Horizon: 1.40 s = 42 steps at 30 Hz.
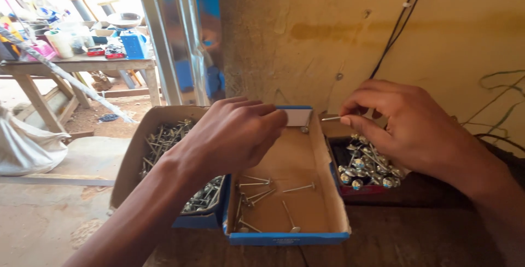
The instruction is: The recorder is sorting and assembling roofing nails with washers at a workbench.
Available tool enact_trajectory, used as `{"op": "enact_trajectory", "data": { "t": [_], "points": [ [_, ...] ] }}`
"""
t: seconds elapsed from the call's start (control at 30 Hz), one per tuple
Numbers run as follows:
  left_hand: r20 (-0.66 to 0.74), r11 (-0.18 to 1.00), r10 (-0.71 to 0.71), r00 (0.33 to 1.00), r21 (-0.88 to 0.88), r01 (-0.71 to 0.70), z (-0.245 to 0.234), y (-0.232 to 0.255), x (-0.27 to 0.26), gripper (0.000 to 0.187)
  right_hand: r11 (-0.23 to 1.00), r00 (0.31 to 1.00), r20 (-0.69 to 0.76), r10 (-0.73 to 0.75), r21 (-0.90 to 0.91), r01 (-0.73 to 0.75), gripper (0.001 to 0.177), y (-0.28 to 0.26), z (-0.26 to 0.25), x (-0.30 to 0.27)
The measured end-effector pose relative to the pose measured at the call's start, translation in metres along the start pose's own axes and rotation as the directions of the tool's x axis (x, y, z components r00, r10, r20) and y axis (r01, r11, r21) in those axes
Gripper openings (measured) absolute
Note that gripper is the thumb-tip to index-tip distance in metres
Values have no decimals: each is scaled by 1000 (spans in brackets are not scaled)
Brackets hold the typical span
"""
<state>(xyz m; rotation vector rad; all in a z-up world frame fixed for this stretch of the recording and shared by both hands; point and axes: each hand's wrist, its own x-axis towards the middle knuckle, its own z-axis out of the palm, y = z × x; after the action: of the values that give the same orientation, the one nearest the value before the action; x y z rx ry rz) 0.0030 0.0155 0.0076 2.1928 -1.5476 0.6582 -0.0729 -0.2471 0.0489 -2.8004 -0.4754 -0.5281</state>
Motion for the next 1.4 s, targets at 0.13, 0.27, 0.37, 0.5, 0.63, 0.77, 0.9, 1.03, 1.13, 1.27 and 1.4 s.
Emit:
{"op": "enact_trajectory", "data": {
  "t": [0.13, 0.27, 0.37, 0.5, 0.63, 0.77, 0.9, 1.03, 1.13, 1.27, 1.4],
  "points": [
    [-1, 995, -97, 995, 10, 97, 4, -3, 2, 12, 991, 998, 37, 47, 121, -51, 19, -1, 3, -2],
    [34, 985, -173, 984, -4, 173, 2, -6, 3, 8, 996, 998, 54, -27, 85, 22, 22, -6, 8, -1],
    [138, 971, -192, 972, -116, 208, -3, -2, 4, 10, 999, 996, 82, 34, 40, -37, 23, -5, 7, 0],
    [441, 908, -211, 872, -243, 342, -18, 12, 8, 12, 999, 999, 39, 34, 23, -35, 20, 4, 7, 1],
    [599, 915, -238, 764, -126, 384, -17, 20, 12, 24, 993, 992, 72, 106, 45, -110, 20, 0, 9, 0],
    [386, 957, -200, 901, -121, 264, -7, 11, 4, 16, 998, 999, -36, -16, 57, 18, 19, -4, 14, -1],
    [45, 949, -167, 985, -262, 173, -14, 13, 5, 26, 984, 987, -161, -15, 174, 44, 19, -24, 22, -3],
    [32, 924, -159, 987, -348, 160, -14, 13, 2, 19, 952, 984, -172, -45, 290, 95, 17, -25, 35, -7],
    [-53, 956, -109, 993, -280, 90, -12, 10, 0, 15, 844, 997, -50, 56, 537, -21, 15, -23, 41, -9],
    [-112, 946, -149, 982, -305, 109, -14, 11, 1, 13, 724, 999, -30, 32, 690, -2, 21, -21, 45, -9],
    [-171, 946, -172, 970, -302, 114, -9, 8, 0, 12, 739, 1000, -21, -23, 673, 31, 29, -20, 46, -7]
  ]
}}
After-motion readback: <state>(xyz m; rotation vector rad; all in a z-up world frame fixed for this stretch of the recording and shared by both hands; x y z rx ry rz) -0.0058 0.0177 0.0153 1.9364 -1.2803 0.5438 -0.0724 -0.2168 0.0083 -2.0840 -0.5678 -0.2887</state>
